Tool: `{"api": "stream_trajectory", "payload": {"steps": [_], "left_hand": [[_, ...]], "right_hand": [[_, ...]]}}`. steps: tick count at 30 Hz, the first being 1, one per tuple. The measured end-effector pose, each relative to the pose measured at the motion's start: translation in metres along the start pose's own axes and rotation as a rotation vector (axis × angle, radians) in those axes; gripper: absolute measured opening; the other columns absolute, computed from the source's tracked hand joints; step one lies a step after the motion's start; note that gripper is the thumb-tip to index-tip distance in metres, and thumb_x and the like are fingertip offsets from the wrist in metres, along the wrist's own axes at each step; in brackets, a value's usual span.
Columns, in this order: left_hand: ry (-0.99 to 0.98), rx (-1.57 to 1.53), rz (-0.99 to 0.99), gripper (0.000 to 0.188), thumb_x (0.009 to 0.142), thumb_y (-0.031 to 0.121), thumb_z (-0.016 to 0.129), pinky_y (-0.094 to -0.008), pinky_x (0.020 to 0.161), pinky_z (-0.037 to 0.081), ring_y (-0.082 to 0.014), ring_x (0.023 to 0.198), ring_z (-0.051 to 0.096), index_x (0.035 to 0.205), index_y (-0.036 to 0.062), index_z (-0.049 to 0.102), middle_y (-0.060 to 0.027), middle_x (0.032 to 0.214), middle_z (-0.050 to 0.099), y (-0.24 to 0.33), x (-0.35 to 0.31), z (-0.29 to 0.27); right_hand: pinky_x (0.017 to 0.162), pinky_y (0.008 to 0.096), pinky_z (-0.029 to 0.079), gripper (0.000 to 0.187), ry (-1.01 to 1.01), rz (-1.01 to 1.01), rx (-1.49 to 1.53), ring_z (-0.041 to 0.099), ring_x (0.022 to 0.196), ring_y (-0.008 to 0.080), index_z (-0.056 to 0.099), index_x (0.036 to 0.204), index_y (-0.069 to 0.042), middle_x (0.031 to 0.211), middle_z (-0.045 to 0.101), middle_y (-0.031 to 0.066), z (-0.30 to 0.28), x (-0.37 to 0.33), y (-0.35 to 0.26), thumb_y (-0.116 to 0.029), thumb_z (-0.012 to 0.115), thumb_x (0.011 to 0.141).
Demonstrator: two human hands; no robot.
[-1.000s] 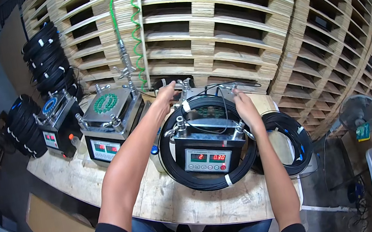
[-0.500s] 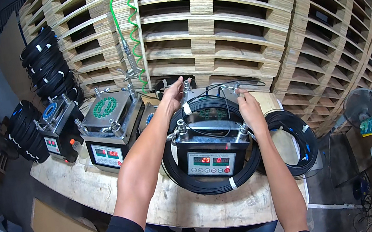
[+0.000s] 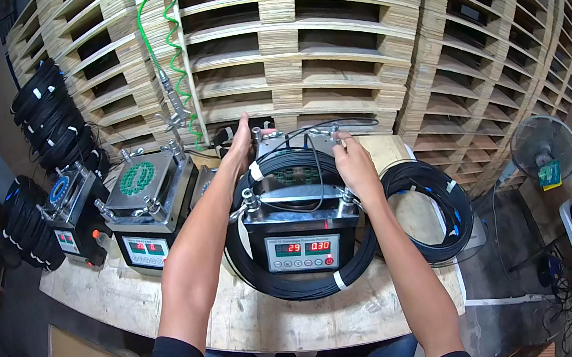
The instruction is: The recorder operates and services multiple cable processing machines on a workbench.
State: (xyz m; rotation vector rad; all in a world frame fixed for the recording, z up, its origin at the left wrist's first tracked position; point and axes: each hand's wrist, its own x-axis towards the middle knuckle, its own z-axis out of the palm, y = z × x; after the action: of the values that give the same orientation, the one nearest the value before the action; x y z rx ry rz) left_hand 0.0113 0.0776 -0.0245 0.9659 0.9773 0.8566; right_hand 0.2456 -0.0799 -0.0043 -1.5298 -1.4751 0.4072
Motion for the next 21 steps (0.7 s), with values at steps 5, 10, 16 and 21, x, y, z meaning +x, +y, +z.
{"api": "stream_trajectory", "payload": {"steps": [5,10,16,21], "left_hand": [[0.177,0.250,0.329,0.078,0.101,0.062,0.023,-0.0354,0.088,0.047,-0.0244,0.096,0.061,0.110,0.0022,0.073,-0.0134,0.103,0.070,-0.011,-0.005,-0.001],[0.407,0.537,0.792,0.047,0.097,0.042,0.054,-0.0352,0.075,0.050,-0.0239,0.080,0.068,0.102,-0.0027,0.071,-0.0175,0.087,0.072,-0.007,-0.042,-0.019],[0.627,0.912,1.002,0.031,0.095,0.028,0.062,-0.0425,0.073,0.042,-0.0336,0.083,0.056,0.079,0.0013,0.061,-0.0145,0.076,0.056,-0.033,-0.208,-0.001],[0.550,1.410,1.130,0.018,0.095,0.019,0.060,-0.0412,0.074,0.045,-0.0310,0.083,0.057,0.097,0.0015,0.058,-0.0131,0.086,0.058,-0.073,-0.257,-0.003]], "right_hand": [[0.097,0.0395,0.045,0.040,0.006,0.043,0.029,0.062,0.111,0.0383,0.060,0.125,-0.003,0.112,0.066,0.0263,0.001,0.001,0.000,-0.022,0.047,0.092],[0.093,0.0392,0.047,0.035,0.075,-0.069,0.030,0.064,0.106,0.0377,0.062,0.118,-0.003,0.109,0.067,0.0252,0.013,0.007,0.006,-0.020,0.049,0.091],[0.091,0.0390,0.048,0.033,0.078,-0.005,-0.012,0.065,0.103,0.0369,0.063,0.116,-0.003,0.108,0.068,0.0243,-0.006,0.005,0.000,-0.019,0.050,0.091],[0.090,0.0393,0.049,0.031,0.096,-0.066,0.021,0.066,0.103,0.0363,0.064,0.115,-0.003,0.107,0.068,0.0230,-0.001,0.000,-0.003,-0.018,0.051,0.091]]}}
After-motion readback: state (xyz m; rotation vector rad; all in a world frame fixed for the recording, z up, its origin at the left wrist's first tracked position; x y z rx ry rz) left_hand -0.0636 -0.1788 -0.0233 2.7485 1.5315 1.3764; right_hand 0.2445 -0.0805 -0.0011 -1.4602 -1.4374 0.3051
